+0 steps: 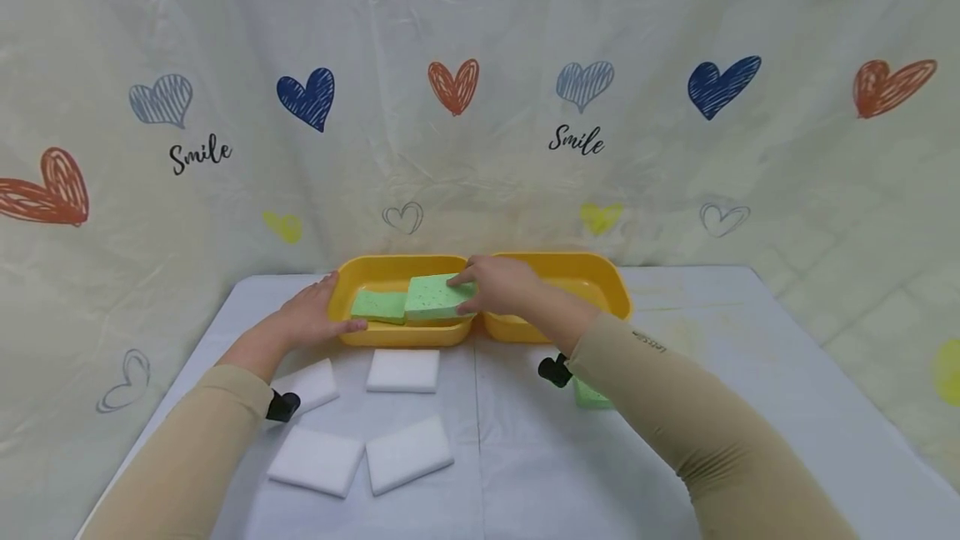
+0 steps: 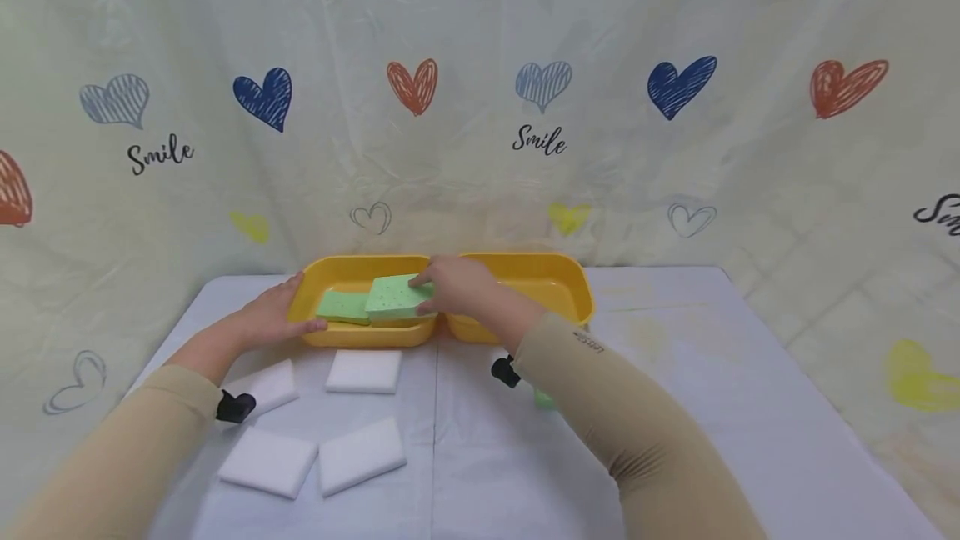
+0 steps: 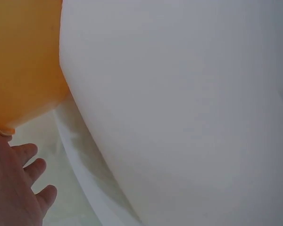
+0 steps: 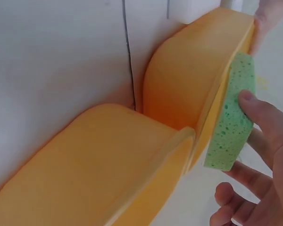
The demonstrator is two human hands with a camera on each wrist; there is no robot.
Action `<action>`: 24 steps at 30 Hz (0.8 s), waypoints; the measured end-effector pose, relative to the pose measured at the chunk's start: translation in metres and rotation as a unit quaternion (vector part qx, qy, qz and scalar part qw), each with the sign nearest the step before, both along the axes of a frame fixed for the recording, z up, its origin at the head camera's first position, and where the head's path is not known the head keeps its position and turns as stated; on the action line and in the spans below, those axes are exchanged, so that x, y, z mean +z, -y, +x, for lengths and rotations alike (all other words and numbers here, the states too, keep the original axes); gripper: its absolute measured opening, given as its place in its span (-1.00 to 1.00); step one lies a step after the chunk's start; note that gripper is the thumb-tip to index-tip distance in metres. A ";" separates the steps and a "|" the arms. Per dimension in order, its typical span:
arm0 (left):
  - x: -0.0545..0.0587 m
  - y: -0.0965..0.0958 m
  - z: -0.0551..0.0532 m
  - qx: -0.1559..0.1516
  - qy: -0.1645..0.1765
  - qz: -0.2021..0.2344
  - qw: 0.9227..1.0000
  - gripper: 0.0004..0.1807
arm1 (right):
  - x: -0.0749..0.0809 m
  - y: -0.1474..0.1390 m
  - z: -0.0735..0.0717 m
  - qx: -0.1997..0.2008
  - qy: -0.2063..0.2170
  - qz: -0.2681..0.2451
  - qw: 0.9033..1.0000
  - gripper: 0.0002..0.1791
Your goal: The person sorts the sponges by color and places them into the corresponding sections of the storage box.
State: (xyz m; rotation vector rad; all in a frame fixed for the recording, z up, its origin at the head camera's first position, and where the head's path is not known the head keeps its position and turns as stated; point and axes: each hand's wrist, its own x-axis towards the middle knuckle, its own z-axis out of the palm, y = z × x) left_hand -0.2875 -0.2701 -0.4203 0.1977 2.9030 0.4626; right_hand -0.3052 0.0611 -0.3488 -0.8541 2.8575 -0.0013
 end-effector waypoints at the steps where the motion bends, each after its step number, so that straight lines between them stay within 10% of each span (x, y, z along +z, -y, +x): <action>1: -0.001 0.000 0.000 0.000 -0.001 0.000 1.000 0.40 | -0.002 0.003 -0.003 0.000 0.000 0.006 1.000 -0.40; 24: -0.005 0.001 -0.005 -0.001 -0.012 0.015 1.000 0.41 | -0.024 0.032 -0.018 -0.051 0.036 0.043 0.997 -0.47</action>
